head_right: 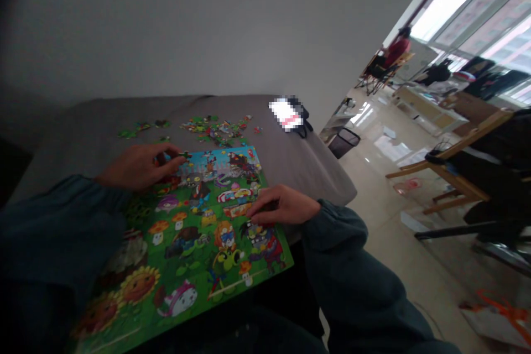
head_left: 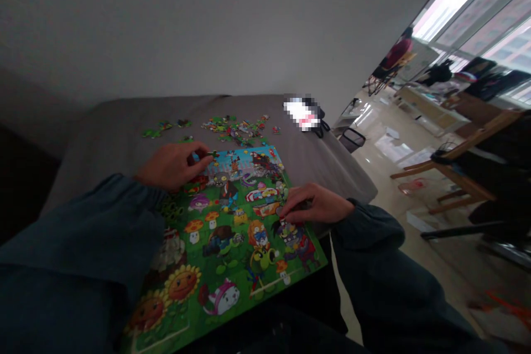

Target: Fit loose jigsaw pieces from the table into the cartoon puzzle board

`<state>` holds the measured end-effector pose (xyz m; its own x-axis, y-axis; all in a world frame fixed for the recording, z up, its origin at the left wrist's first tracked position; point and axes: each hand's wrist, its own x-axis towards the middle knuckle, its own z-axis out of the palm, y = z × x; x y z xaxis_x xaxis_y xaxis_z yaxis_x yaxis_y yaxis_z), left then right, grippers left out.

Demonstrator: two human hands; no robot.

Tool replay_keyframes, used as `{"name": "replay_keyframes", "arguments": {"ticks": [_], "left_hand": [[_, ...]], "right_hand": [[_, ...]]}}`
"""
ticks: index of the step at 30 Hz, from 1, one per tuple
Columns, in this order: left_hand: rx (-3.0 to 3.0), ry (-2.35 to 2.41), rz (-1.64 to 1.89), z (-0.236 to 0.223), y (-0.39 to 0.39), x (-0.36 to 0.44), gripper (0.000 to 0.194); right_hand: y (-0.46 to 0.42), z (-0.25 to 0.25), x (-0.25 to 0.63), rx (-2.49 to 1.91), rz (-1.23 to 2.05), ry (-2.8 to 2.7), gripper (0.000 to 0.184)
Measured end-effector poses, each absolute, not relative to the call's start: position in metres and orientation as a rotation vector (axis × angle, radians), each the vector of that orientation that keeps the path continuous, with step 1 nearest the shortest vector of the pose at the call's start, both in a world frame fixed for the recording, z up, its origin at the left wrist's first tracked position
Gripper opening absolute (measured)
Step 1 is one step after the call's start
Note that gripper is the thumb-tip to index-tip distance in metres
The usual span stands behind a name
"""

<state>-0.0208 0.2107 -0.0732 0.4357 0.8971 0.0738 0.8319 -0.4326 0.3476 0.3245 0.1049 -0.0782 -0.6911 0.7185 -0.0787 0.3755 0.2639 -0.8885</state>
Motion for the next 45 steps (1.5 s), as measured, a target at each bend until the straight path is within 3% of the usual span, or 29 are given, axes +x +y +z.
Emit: {"name": "replay_keyframes", "arguments": {"ticks": [5,10,23,36,45], "left_hand": [[2.450,1.498,0.412,-0.072,0.210,-0.022,0.046],[2.458,1.493,0.414,-0.074,0.211,-0.023,0.046],[2.459,1.454,0.409,-0.074,0.209,-0.022,0.046],[2.533,1.415,0.362,-0.071,0.206,-0.023,0.043],[2.511,1.415,0.352,-0.068,0.204,-0.020,0.042]], "right_hand": [[0.086,-0.091,0.323,-0.953,1.001,-2.230,0.019],[0.084,-0.101,0.323,-0.926,0.865,-2.250,0.020],[0.066,-0.078,0.319,-1.191,0.906,-2.181,0.024],[0.051,-0.085,0.318,-1.158,0.832,-2.315,0.019],[0.054,-0.070,0.327,-1.116,1.148,-2.228,0.018]]}}
